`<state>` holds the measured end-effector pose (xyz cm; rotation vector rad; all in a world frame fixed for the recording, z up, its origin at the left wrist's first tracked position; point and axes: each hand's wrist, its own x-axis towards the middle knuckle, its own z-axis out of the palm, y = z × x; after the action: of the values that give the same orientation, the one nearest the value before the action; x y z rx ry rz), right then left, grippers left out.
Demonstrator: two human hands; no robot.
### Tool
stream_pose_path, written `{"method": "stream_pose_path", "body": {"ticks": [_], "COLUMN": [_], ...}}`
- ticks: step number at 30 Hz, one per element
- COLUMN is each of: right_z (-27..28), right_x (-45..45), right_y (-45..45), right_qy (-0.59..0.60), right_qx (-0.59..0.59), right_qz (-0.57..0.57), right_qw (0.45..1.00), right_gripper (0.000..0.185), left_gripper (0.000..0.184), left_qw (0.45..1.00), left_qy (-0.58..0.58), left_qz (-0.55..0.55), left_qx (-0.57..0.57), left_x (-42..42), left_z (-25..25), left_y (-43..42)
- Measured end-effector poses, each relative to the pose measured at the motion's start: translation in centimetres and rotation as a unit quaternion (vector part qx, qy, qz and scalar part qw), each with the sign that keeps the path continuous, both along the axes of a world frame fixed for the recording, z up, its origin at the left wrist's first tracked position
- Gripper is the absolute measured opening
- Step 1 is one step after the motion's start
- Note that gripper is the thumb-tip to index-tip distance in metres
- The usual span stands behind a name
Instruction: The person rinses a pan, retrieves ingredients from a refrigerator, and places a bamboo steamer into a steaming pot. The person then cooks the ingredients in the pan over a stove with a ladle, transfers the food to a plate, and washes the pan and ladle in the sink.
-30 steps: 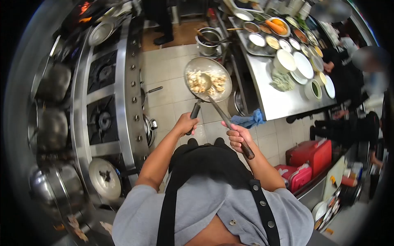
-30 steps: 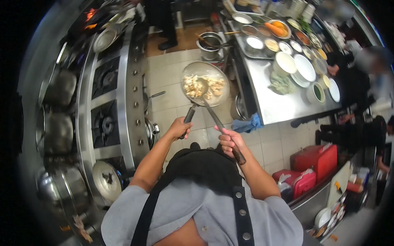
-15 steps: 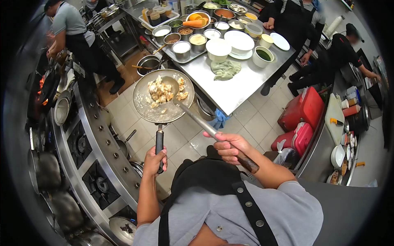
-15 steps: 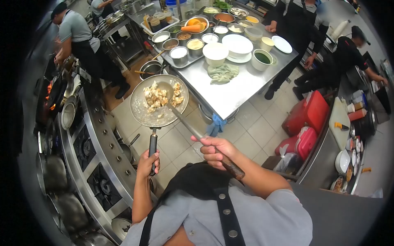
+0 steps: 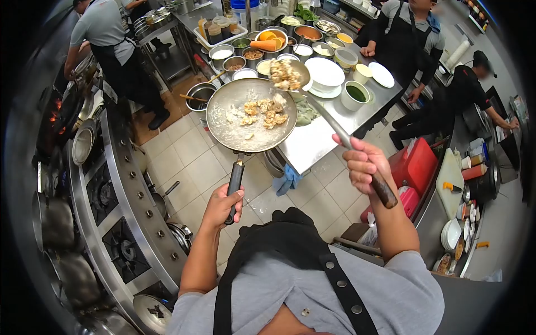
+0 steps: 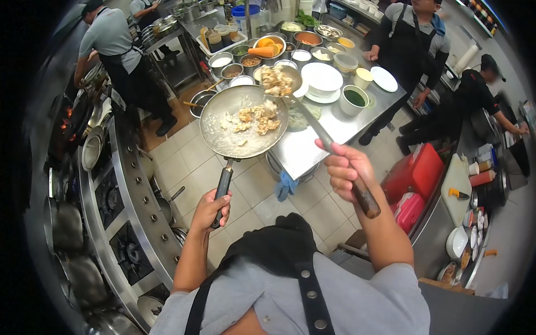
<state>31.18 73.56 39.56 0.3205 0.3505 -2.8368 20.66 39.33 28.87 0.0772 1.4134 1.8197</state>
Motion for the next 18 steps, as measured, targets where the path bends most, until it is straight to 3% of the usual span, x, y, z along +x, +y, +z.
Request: {"method": "stream_pose_path", "body": {"ticks": [4, 5, 6, 8, 10, 11, 14, 15, 18], "right_z": [-1.2, -2.2, -3.3, -5.7, -10.6, -11.1, -12.2, -11.8, -11.4], "right_x": [-3.2, -4.1, -4.6, -5.8, -5.9, -5.7, -4.1, -3.4, -2.9], "right_y": [3.0, 3.4, 3.0, 2.2, 2.5, 2.1, -0.1, -0.5, -1.6], "right_qy": [-0.048, -0.072, -0.103, -0.156, -0.119, -0.104, -0.021, -0.044, -0.080], "right_qx": [0.119, 0.216, 0.366, 0.635, 0.734, 0.793, 0.939, 0.935, 0.948], "right_qz": [-0.030, -0.039, -0.033, -0.020, -0.011, -0.003, -0.021, 0.016, 0.023], "right_qw": [0.991, 0.973, 0.924, 0.756, 0.669, 0.600, 0.343, 0.352, 0.307], "right_gripper": [0.029, 0.020, 0.019, 0.017, 0.018, 0.027, 0.036, 0.042, 0.041], "left_gripper": [0.016, 0.015, 0.015, 0.015, 0.014, 0.014, 0.014, 0.014, 0.013], "left_qw": [1.000, 1.000, 1.000, 1.000, 0.999, 0.999, 0.999, 0.999, 0.999], "left_qy": [-0.006, -0.012, -0.017, -0.014, -0.029, -0.032, -0.036, -0.031, -0.012], "left_qz": [0.004, 0.007, 0.009, 0.013, 0.020, 0.020, 0.019, 0.020, 0.026], "left_qx": [0.001, 0.007, 0.013, 0.008, 0.009, 0.011, 0.002, -0.011, -0.036], "left_x": [-0.5, -0.7, -0.8, -0.6, -0.4, -0.4, 0.0, 0.2, 0.0], "left_z": [-0.6, -0.9, -1.1, -1.0, -0.6, -0.5, -0.5, -0.5, -0.8], "left_y": [1.5, 1.9, 2.2, 2.3, 1.7, 1.3, -0.2, -0.7, -1.3]}}
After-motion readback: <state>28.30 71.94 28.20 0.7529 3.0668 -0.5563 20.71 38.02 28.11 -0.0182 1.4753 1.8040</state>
